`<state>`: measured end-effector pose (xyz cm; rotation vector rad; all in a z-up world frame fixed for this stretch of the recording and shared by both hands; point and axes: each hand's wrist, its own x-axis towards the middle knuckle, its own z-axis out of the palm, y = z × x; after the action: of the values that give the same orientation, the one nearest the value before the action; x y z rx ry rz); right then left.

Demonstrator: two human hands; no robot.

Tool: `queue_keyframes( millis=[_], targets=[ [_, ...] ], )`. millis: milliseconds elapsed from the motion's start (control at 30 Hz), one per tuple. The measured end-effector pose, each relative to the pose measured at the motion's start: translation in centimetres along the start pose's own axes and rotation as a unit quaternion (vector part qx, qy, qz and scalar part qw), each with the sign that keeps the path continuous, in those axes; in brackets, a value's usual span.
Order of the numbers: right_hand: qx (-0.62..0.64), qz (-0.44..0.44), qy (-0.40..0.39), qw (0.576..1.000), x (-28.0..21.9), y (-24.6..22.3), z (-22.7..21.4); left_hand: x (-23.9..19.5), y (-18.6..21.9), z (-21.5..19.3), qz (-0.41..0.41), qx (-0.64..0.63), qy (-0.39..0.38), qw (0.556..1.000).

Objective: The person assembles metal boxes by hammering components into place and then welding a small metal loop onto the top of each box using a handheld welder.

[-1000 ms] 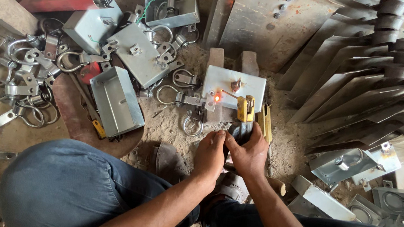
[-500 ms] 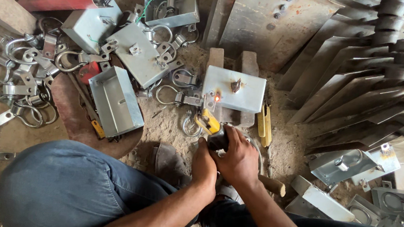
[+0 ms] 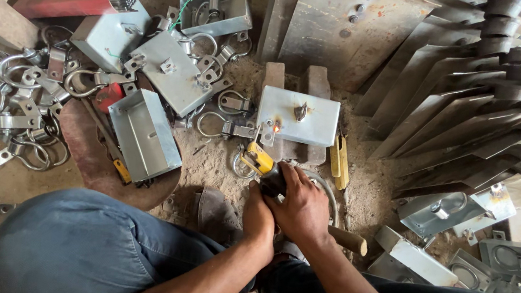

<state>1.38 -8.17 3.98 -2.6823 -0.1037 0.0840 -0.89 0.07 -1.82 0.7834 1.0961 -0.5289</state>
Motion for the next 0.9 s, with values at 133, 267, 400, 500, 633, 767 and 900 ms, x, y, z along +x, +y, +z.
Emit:
queue_keyframes(
  millis=[133, 267, 400, 500, 633, 767, 900],
  targets=[
    [0.004, -0.004, 0.005, 1.000, 0.1, 0.1, 0.2, 0.7, -0.3, -0.1, 0.047, -0.011, -0.009, 0.999],
    [0.003, 0.002, -0.003, 1.000, 0.2, 0.3, 0.3, 1.1, -0.5, -0.2, 0.043, -0.009, -0.013, 0.999],
    [0.001, 0.006, -0.012, 1.000, 0.3, 0.2, 0.2, 0.7, -0.2, 0.0, -0.002, -0.030, -0.017, 0.999],
    [-0.001, 0.006, -0.012, 1.000, 0.4, 0.1, 0.1, 0.6, 0.0, 0.0, -0.024, -0.011, 0.001, 1.000],
    [0.002, 0.007, -0.008, 1.000, 0.4, 0.1, 0.1, 1.2, -0.4, -0.1, 0.017, -0.024, -0.009, 1.000],
    [-0.001, 0.011, -0.016, 1.000, 0.4, 0.2, 0.2, 1.6, -0.7, -0.3, 0.046, -0.016, -0.021, 0.999],
    [0.003, 0.005, -0.009, 1.000, 0.3, 0.2, 0.3, 0.8, -0.2, -0.3, -0.002, 0.002, -0.004, 1.000]
  ],
)
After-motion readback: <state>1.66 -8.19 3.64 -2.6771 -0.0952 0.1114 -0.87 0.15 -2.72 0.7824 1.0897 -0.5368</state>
